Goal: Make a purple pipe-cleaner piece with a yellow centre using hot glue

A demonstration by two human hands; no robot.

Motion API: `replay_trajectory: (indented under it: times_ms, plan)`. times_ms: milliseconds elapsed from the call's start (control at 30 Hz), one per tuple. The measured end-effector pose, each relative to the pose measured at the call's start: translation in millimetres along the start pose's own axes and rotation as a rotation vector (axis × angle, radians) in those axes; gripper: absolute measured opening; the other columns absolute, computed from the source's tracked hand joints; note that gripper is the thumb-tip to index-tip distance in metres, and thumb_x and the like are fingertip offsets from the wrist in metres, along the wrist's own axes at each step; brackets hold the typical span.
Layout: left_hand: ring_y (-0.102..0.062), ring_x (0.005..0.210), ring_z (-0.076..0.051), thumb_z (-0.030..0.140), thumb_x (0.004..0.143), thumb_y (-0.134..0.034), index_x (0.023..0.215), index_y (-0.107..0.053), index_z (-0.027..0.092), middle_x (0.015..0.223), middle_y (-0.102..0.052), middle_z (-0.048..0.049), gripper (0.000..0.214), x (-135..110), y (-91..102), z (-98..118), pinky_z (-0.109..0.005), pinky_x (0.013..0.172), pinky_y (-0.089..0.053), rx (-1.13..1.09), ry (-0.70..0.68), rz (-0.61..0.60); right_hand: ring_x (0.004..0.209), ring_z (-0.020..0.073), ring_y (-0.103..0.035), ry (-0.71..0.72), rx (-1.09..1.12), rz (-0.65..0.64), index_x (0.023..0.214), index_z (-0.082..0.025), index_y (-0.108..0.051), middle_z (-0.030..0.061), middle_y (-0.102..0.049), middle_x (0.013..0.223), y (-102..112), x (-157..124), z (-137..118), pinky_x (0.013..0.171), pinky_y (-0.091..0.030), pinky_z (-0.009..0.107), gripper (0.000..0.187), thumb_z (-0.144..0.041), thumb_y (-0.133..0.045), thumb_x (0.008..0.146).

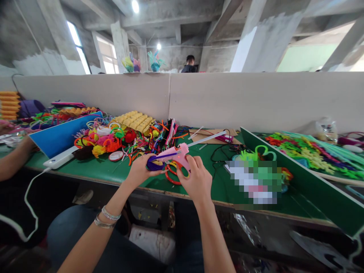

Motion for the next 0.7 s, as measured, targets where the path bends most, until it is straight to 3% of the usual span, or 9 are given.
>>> replay_trajectory:
  times_ms: [300, 700]
  plan:
    - [-0.063, 0.09, -0.023, 0.055, 0.06, -0.068, 0.101, -0.055, 0.019, 0.096, -0.067, -0.0086, 0.056, 0, 6.0, 3, -0.032, 0.082, -0.047, -0.01, -0.041, 0.098, 0.065, 0.013, -0.058, 0.056, -0.068, 0.113, 0.096, -0.019, -0.056, 0.0045, -0.059, 0.083, 5, -2, -7, 0.05, -0.039, 0.02, 0.025, -0.037, -0.053, 0.078]
    - [-0.063, 0.09, -0.021, 0.052, 0.06, -0.07, 0.101, -0.054, 0.019, 0.097, -0.067, -0.0076, 0.056, 0, 8.3, 2, -0.032, 0.082, -0.048, -0.063, -0.022, 0.111, 0.067, 0.0136, -0.059, 0.075, -0.043, 0.166, 0.095, -0.019, -0.056, 0.0048, -0.059, 0.082, 11, -1, -10, 0.053, -0.043, 0.021, 0.024, -0.033, -0.055, 0.076]
Point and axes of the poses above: each hand's wrist, its own x-axis towards the middle knuckle, its own y-axis out of the back of the hand, z = x × y, the point moved 5 cm from there along x, towards the middle knuckle
